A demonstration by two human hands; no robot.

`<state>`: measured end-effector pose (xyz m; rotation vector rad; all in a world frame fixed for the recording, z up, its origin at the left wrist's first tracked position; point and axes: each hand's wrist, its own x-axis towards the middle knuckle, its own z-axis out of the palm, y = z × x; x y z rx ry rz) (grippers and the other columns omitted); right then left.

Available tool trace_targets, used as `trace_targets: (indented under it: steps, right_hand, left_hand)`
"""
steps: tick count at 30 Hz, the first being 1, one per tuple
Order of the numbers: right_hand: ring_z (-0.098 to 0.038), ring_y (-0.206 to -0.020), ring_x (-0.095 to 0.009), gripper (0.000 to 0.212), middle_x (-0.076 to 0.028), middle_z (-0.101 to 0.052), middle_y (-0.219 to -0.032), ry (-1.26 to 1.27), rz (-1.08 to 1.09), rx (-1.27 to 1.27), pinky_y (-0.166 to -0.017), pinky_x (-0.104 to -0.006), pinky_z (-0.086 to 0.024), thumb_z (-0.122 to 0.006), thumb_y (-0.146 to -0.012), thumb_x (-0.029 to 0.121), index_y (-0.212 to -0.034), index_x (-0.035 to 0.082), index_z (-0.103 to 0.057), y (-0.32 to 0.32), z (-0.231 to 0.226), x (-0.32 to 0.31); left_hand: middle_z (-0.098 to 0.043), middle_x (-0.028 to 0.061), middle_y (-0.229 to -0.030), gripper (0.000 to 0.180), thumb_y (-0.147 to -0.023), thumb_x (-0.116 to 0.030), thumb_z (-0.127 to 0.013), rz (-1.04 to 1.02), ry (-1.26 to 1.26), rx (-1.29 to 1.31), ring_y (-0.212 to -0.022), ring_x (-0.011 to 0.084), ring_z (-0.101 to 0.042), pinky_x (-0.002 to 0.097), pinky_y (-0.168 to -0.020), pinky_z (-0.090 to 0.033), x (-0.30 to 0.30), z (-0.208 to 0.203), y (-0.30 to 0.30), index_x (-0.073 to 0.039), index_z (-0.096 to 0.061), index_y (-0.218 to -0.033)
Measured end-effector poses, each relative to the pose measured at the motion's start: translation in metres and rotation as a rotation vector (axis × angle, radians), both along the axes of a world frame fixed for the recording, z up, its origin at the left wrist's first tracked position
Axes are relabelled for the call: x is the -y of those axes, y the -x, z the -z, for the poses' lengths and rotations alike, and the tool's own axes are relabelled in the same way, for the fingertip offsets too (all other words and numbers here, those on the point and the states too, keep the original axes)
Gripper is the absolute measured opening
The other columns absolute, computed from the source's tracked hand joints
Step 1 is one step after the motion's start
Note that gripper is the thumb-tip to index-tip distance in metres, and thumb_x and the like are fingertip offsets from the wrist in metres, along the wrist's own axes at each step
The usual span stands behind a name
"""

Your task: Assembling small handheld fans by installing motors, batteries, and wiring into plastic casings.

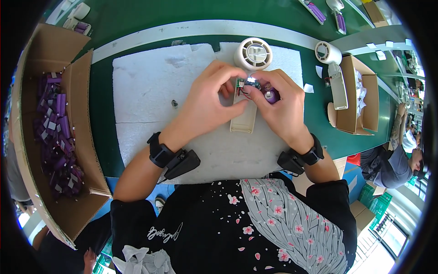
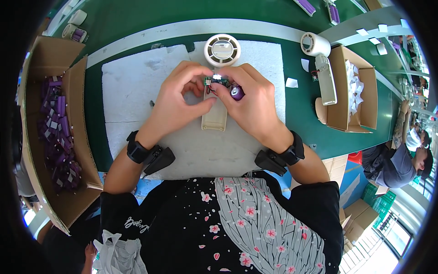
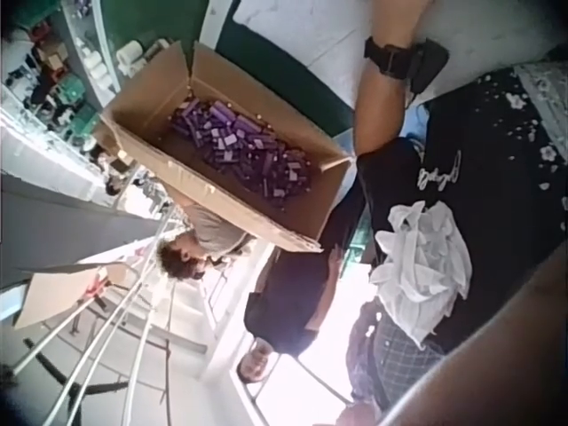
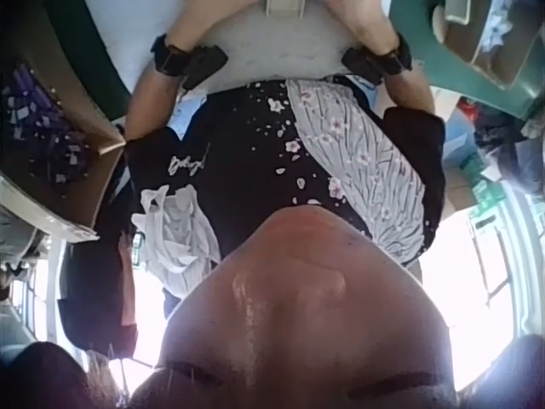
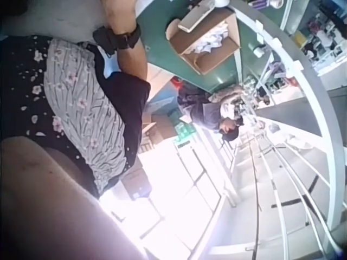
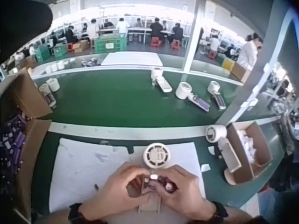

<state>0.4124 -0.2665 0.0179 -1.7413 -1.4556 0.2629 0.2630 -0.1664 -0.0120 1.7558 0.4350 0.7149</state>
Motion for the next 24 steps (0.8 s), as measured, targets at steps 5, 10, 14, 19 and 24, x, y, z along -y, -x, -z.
trace_targets:
  steps: [5,10,14,19,24]
  right_hand:
    - [-0.062,-0.065,-0.017,0.019,-0.009,-0.065,-0.082,0.045,0.021,-0.021,-0.06,-0.0266,-0.049,-0.076,-0.077,0.006,-0.092,0.001,-0.066,0.0,-0.002,0.002]
    - [-0.061,-0.064,-0.016,0.018,-0.009,-0.064,-0.081,0.088,0.017,-0.043,-0.06,-0.0268,-0.049,-0.074,-0.078,0.006,-0.092,0.001,-0.064,0.0,-0.003,0.003]
    - [-0.062,-0.064,-0.018,0.017,-0.009,-0.063,-0.081,0.069,-0.008,0.009,-0.06,-0.027,-0.05,-0.075,-0.078,0.005,-0.091,0.001,-0.065,-0.001,-0.002,0.005]
    - [-0.062,-0.065,-0.02,0.017,-0.009,-0.063,-0.083,0.059,-0.042,0.043,-0.06,-0.0272,-0.05,-0.075,-0.077,0.004,-0.09,0.001,-0.065,-0.003,-0.001,0.005]
    - [-0.063,-0.066,-0.021,0.017,-0.009,-0.063,-0.084,0.034,-0.036,0.068,-0.061,-0.028,-0.051,-0.075,-0.076,0.003,-0.09,0.002,-0.066,-0.001,-0.001,0.007]
  left_hand:
    - [-0.059,0.0118,-0.097,0.041,-0.075,0.003,-0.065,-0.02,-0.141,-0.141,-0.07,0.0191,-0.059,0.0306,-0.064,-0.049,0.008,-0.005,-0.005,-0.002,-0.055,-0.114]
    - [-0.059,0.0128,-0.096,0.041,-0.074,0.003,-0.063,-0.001,-0.126,-0.159,-0.068,0.0216,-0.057,0.0322,-0.062,-0.049,0.01,-0.008,-0.007,-0.003,-0.055,-0.114]
    - [-0.059,0.0133,-0.096,0.04,-0.075,0.001,-0.061,0.042,-0.101,-0.142,-0.067,0.0205,-0.057,0.031,-0.06,-0.047,0.006,-0.011,-0.005,-0.002,-0.056,-0.115]
    - [-0.059,0.0114,-0.088,0.037,-0.075,0.0,-0.058,0.059,-0.004,-0.119,-0.064,0.0177,-0.056,0.0293,-0.058,-0.046,0.002,-0.008,-0.004,-0.003,-0.058,-0.112]
    - [-0.054,0.0008,-0.078,0.04,-0.078,0.004,-0.057,0.092,0.153,-0.253,-0.067,0.0072,-0.05,0.022,-0.063,-0.043,0.0,-0.013,-0.003,-0.004,-0.059,-0.117]
